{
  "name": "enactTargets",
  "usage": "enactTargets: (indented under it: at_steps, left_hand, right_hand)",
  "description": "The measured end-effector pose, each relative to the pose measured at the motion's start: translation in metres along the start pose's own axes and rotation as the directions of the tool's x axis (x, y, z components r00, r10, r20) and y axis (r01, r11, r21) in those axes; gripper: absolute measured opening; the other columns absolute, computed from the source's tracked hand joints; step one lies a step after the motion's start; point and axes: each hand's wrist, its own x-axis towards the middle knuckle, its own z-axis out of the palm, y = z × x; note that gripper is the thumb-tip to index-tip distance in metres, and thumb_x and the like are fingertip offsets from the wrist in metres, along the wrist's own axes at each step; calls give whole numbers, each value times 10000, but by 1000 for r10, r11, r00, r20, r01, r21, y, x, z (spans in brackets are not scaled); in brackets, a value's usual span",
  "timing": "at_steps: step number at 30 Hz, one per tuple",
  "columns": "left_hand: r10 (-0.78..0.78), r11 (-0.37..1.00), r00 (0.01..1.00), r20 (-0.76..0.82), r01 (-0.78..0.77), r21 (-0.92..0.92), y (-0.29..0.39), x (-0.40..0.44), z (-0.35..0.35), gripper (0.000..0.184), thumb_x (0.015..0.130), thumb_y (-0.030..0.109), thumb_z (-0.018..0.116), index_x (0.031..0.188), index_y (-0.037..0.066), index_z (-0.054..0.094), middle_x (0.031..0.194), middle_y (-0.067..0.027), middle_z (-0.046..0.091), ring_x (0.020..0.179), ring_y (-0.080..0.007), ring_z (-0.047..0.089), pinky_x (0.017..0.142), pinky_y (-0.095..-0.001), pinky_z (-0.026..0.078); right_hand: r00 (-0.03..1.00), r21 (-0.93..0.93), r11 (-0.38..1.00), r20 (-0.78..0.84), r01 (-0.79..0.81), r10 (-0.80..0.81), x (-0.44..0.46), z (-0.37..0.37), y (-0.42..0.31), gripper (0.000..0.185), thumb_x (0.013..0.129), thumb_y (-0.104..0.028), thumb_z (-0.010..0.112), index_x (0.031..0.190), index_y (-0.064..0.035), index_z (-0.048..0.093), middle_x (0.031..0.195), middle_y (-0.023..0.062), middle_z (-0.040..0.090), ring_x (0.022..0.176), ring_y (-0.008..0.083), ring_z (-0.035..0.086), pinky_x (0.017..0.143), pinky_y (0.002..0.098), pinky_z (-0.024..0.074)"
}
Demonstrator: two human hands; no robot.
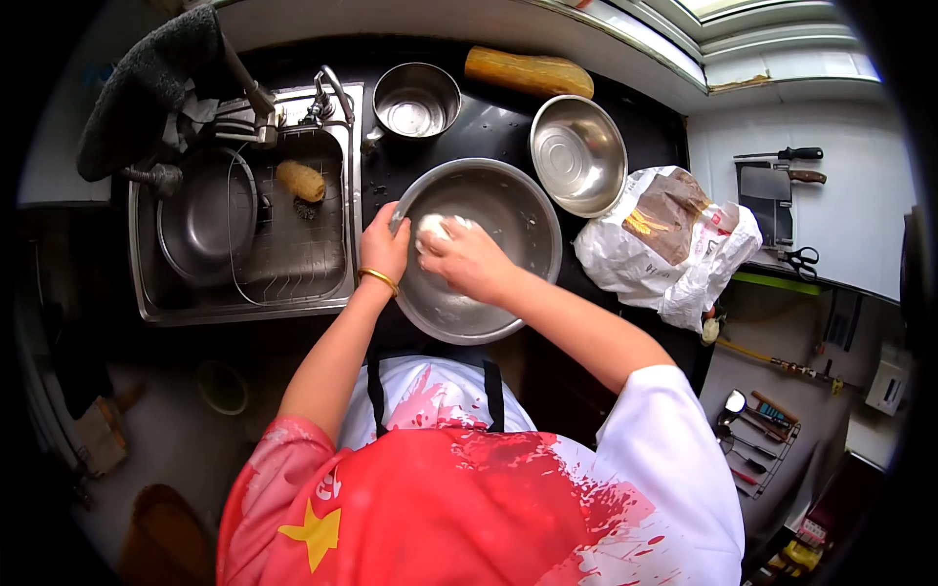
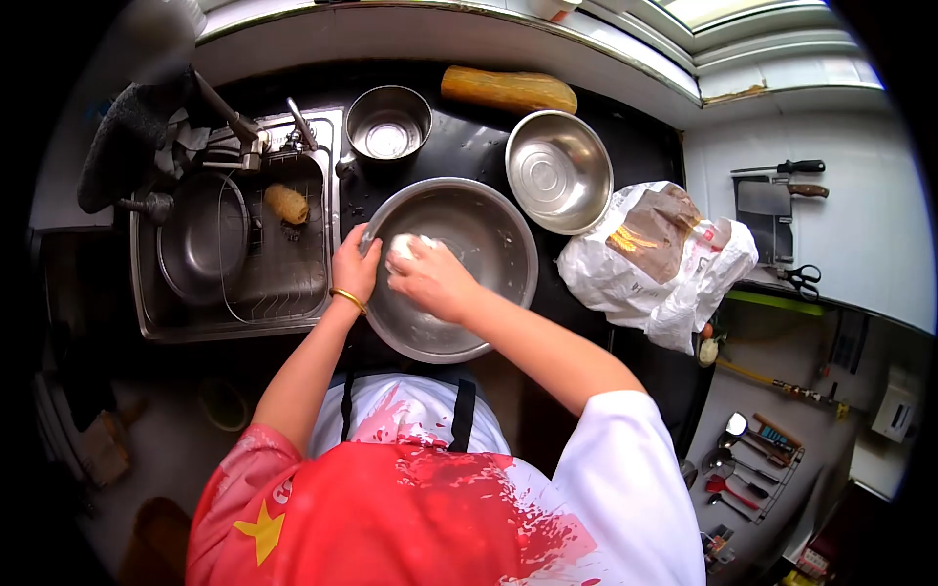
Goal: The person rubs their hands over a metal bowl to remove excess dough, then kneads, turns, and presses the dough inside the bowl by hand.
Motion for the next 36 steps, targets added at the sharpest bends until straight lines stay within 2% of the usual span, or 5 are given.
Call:
enactTargets:
  at_steps: [5, 11, 21, 31, 36]
  left_hand:
    - [27, 999, 998, 56, -29, 29, -3, 2, -13, 248, 850, 128, 622, 1087, 57, 616, 871, -189, 658, 807, -354, 653, 711, -384, 508]
    - [-20, 996, 996, 82, 13, 91, 8, 5, -15, 279, 840, 107, 630, 1119, 95, 623, 921, -175, 670, 853, -334, 665, 736, -385, 515]
    - [-131, 989, 986, 106, 137, -55, 18, 1, -13, 563, 818, 52, 633, 1342, 227, 530, 1187, -170, 626, 1037, -340, 623, 873, -377, 496]
    - [-8, 998, 992, 128, 16, -64, 18, 4, -15, 457, 852, 57, 610, 1294, 167, 566, 1141, -156, 653, 1026, -306, 642, 873, -346, 499]
    - [17, 994, 994, 106, -5, -113, 11, 3, -10, 425, 866, 80, 612, 1283, 148, 567, 1104, -148, 667, 1000, -294, 655, 858, -341, 503]
  right_hand:
    - [970, -291, 929, 153, 229, -191, 8, 8, 61, 158, 792, -230, 586, 921, -231, 677, 1184, -23, 557, 1130, 232, 498, 881, 420, 422]
    - [950, -220, 932, 58, -288, 308, -41, -6, 58, 375, 678, -184, 734, 1039, -171, 632, 1207, 111, 534, 1109, 323, 515, 826, 405, 504]
    - [367, 279, 304, 211, -911, 906, -91, 53, -17, 561, 738, -326, 714, 1192, -75, 501, 1123, 242, 528, 968, 423, 596, 857, 470, 490]
    - [449, 789, -390, 598, -475, 664, -44, 71, -62, 523, 859, -239, 641, 1318, -75, 452, 1037, 164, 585, 892, 207, 612, 555, 321, 526]
    - [680, 736, 459, 3, -498, 733, -21, 23, -12, 476, 859, -45, 570, 1321, -147, 519, 1089, 155, 589, 906, 218, 624, 799, 324, 510]
